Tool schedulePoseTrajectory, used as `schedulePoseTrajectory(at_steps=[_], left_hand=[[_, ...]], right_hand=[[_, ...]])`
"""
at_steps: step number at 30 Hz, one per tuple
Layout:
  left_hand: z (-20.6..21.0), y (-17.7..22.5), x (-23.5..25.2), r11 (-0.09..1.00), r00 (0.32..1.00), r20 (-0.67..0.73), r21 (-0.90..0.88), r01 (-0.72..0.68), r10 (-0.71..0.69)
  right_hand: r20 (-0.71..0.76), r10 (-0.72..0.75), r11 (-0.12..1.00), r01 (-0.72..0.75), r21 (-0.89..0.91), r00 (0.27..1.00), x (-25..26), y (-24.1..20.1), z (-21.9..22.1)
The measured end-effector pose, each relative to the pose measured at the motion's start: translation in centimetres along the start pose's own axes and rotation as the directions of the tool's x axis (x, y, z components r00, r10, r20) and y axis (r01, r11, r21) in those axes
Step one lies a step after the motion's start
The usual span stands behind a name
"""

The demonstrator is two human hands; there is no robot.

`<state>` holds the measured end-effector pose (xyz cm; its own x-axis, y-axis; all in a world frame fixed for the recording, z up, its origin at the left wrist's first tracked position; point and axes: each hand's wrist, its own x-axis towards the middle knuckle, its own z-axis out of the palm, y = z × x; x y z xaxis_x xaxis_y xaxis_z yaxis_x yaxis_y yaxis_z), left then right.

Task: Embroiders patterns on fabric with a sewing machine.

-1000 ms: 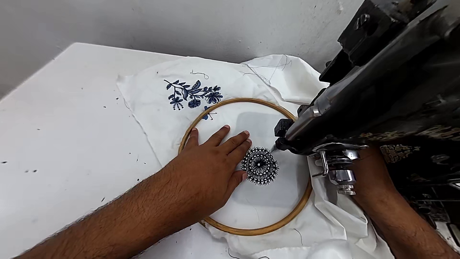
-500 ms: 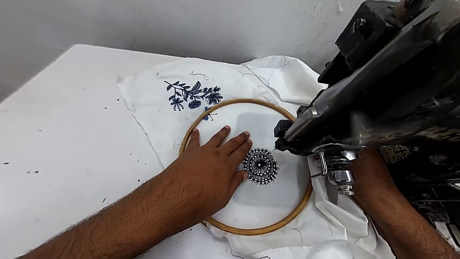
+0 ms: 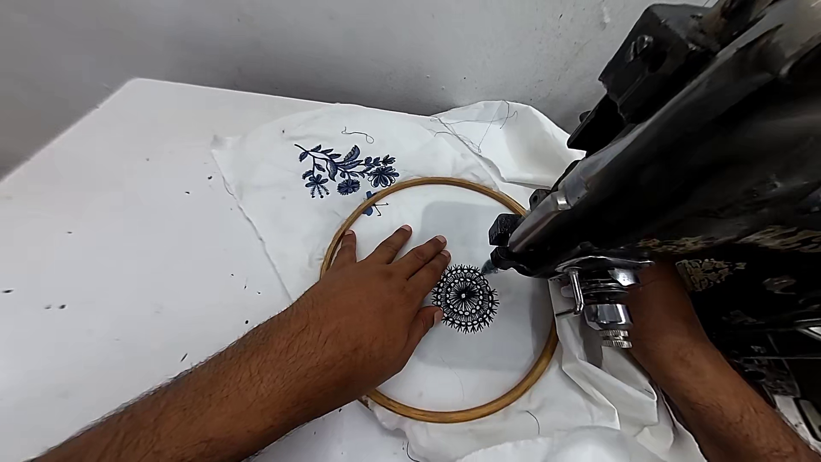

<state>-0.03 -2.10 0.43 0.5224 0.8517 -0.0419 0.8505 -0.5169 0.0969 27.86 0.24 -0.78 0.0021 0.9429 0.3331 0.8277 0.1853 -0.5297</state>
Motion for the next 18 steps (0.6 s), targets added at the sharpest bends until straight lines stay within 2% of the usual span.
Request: schedulePoseTrajectory(at_steps=[5,10,18], left_hand=[[-0.12,-0.04,-0.05,1.0,1.0,0.004,0.002,0.005,-0.005],[0.36,-0.09,0.23,1.0,0.999,-0.036,0.004,-0.008,0.008],[-0.01,-0.32,0.27,1.0,1.0,-0.008,-0.009,0.016,-0.016]], right_hand=[[-0.002,-0.076,0.996,0.076,-0.038,0.997,-0.04,-0.05,-0.03],[-0.004,-0.005,1.0,0.005,-0.021,1.0,0.26,0.17,0.1],[-0.04,-0.045,0.997,0.048,0.068,0.998,0.23,0.19,0.54]])
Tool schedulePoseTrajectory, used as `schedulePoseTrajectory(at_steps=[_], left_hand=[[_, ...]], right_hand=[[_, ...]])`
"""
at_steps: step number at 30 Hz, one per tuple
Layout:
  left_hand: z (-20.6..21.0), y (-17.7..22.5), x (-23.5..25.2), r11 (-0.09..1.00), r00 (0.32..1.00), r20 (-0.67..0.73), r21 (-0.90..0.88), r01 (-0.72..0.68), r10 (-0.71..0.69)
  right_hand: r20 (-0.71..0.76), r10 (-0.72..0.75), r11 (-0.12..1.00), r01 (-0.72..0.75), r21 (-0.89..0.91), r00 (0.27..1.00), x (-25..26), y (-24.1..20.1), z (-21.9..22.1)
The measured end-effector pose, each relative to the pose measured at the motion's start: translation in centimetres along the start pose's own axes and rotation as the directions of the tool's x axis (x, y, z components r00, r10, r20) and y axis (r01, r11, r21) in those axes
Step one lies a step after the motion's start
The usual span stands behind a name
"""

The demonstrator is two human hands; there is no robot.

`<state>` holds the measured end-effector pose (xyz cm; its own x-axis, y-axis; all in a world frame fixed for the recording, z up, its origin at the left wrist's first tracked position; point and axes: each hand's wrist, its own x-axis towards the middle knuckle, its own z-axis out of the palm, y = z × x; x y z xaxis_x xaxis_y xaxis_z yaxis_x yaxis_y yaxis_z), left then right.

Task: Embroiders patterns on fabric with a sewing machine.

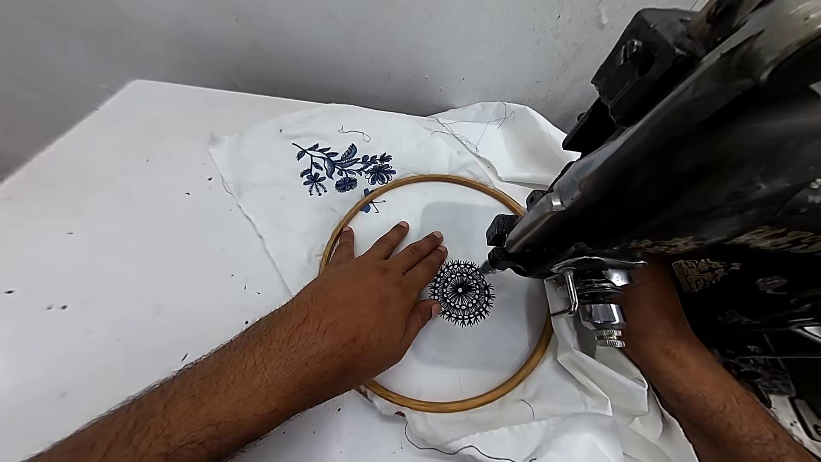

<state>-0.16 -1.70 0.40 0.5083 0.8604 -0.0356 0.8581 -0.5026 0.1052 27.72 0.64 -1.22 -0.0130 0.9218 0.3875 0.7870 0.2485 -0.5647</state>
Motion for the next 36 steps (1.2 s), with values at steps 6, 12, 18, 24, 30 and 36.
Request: schedulePoseTrajectory(at_steps=[6,12,18,24,30,36], left_hand=[[-0.34,0.01,-0.34,1.0,1.0,0.019,0.008,-0.004,0.004],[0.0,0.0,-0.08,1.0,1.0,-0.013,0.003,-0.006,0.006],[-0.49,0.01,-0.49,1.0,0.999,0.034,0.008,-0.002,0.002],[-0.14,0.03,-0.07,1.0,1.0,0.002,-0.006,-0.001,0.001],[-0.45,-0.28,-0.21,1.0,1.0,0.025,0.002,0.008,-0.008],[-0.2,0.01,-0.07,1.0,1.0,0.014,-0.008,0.002,-0.002]], right_hand=[[0.029,0.041,0.999,-0.039,-0.038,0.999,-0.49,-0.3,-0.23],[0.018,0.018,1.0,-0.018,-0.013,1.0,-0.27,-0.12,-0.19],[0.023,0.001,1.0,0.0,-0.017,1.0,-0.42,-0.27,-0.04],[0.014,-0.017,0.998,0.017,-0.055,1.0,-0.17,0.06,-0.09],[0.044,0.02,0.998,-0.018,-0.061,0.999,-0.4,-0.44,-0.11],[0.017,0.011,0.999,-0.011,-0.038,1.0,-0.28,-0.12,-0.1]])
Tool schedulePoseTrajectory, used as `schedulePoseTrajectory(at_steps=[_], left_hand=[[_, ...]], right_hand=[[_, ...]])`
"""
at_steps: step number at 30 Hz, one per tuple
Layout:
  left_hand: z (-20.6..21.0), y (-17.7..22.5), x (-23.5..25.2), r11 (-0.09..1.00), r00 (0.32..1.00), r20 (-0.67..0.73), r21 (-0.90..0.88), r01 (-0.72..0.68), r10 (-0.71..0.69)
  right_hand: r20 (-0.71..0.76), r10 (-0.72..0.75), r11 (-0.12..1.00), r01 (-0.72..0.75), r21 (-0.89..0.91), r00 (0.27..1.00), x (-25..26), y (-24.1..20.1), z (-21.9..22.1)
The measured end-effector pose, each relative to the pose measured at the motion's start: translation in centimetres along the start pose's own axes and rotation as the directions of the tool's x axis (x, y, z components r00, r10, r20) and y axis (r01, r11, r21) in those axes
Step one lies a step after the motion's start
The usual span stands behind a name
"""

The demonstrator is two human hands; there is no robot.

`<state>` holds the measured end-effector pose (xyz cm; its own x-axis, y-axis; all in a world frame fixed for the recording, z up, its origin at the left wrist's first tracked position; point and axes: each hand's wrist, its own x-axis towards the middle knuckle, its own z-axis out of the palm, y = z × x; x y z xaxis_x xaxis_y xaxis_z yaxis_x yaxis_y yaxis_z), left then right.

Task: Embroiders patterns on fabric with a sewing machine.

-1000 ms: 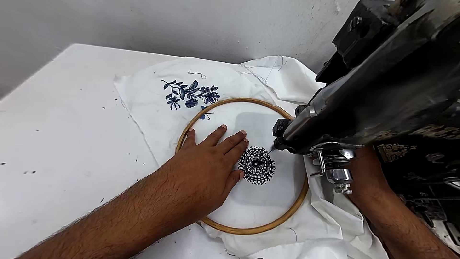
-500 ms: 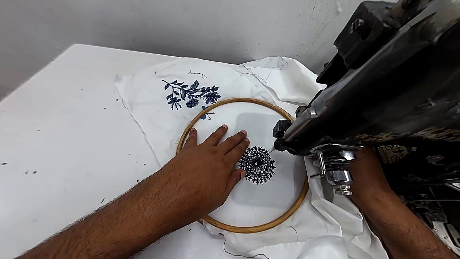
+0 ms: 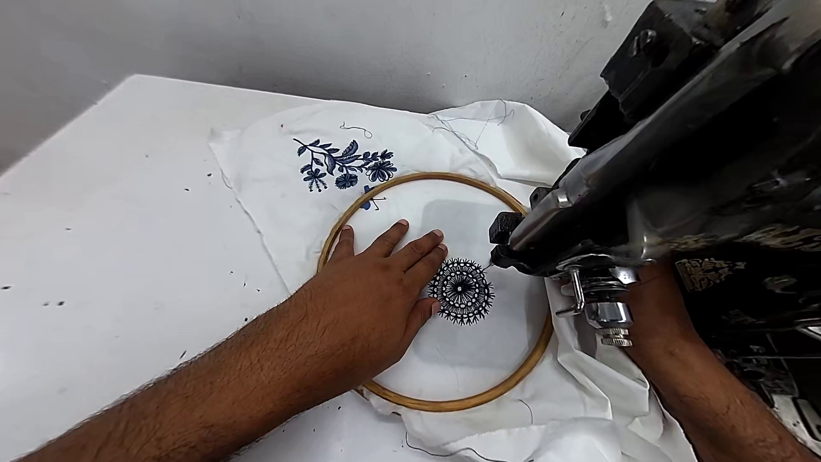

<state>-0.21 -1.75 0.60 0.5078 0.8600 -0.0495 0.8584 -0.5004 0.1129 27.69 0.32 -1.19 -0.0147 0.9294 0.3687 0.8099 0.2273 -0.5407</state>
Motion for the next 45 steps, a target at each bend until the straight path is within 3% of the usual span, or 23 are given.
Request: schedulePoseTrajectory(at_steps=[9,22,37,45], left_hand=[[-0.08,0.04,0.07,1.0,1.0,0.008,0.008,0.005,-0.005],[-0.13,0.07,0.04,1.0,1.0,0.009,0.007,0.009,-0.009],[0.16,-0.38,0.21,1.0,1.0,-0.029,0.007,-0.008,0.009],[-0.16,-0.35,0.15,1.0,1.0,0.001,-0.003,0.013,-0.013]], right_hand=[[0.027,0.041,0.999,-0.041,0.004,0.999,0.13,-0.1,-0.27],[-0.006,-0.022,0.999,0.022,0.043,1.0,0.02,0.1,-0.05],[-0.032,-0.034,0.999,0.033,-0.029,0.999,-0.02,-0.27,0.21],[-0.003,0.055,0.998,-0.055,0.024,0.998,-0.01,-0.6,0.22]])
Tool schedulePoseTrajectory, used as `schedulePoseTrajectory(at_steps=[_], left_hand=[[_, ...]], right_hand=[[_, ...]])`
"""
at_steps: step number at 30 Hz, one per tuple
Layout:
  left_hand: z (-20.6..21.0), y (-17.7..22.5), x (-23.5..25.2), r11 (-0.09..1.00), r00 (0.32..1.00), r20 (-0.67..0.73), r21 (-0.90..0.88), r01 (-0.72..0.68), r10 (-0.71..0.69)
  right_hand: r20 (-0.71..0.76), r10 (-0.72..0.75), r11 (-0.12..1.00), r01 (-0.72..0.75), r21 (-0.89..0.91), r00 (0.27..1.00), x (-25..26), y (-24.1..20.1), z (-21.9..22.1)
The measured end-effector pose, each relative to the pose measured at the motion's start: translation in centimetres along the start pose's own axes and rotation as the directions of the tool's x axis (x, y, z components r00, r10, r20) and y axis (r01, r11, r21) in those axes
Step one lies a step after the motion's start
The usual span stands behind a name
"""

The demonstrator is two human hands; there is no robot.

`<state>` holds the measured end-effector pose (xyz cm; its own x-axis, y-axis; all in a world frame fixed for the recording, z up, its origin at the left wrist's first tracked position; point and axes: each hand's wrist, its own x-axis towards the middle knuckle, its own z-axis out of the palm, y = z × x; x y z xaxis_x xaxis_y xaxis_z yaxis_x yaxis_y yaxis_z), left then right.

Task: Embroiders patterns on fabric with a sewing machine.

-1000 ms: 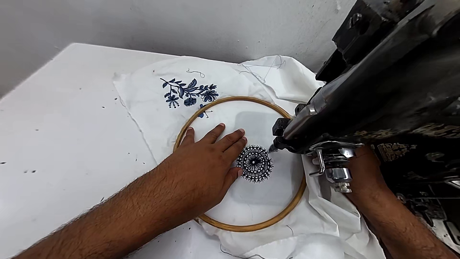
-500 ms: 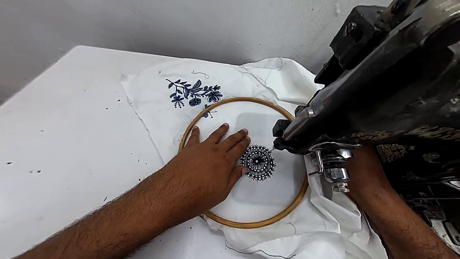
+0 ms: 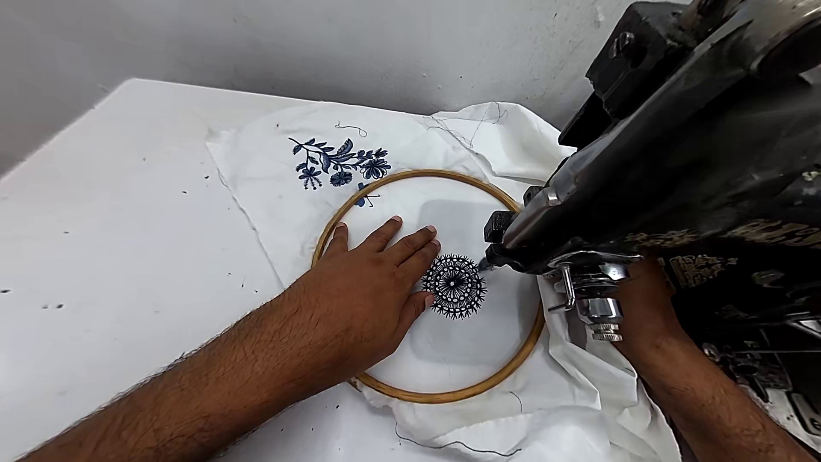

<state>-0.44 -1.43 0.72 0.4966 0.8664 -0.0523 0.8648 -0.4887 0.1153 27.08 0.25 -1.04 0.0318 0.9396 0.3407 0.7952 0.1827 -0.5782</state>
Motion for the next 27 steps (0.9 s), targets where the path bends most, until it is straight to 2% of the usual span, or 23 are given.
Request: schedulePoseTrajectory(at_steps=[8,10,14,27], left_hand=[[0.38,0.03,0.22,1.0,0.999,-0.032,0.018,-0.01,0.01],[0.18,0.04,0.1,1.0,1.0,-0.013,0.015,-0.005,0.005],[-0.04,0.05,-0.11,1.0,1.0,0.009,0.016,0.008,-0.008],[0.1,-0.41,0.32,1.0,1.0,-0.009,0.005,0.005,-0.005]], right_hand=[[-0.021,-0.005,0.999,0.006,0.042,1.0,0.14,0.47,0.11],[-0.013,0.012,1.0,-0.012,0.022,1.0,0.04,0.1,0.04],[0.003,-0.055,0.998,0.055,-0.037,0.998,0.04,0.28,0.03],[-0.005,-0.021,0.998,0.022,0.064,1.0,0.24,0.33,0.29]])
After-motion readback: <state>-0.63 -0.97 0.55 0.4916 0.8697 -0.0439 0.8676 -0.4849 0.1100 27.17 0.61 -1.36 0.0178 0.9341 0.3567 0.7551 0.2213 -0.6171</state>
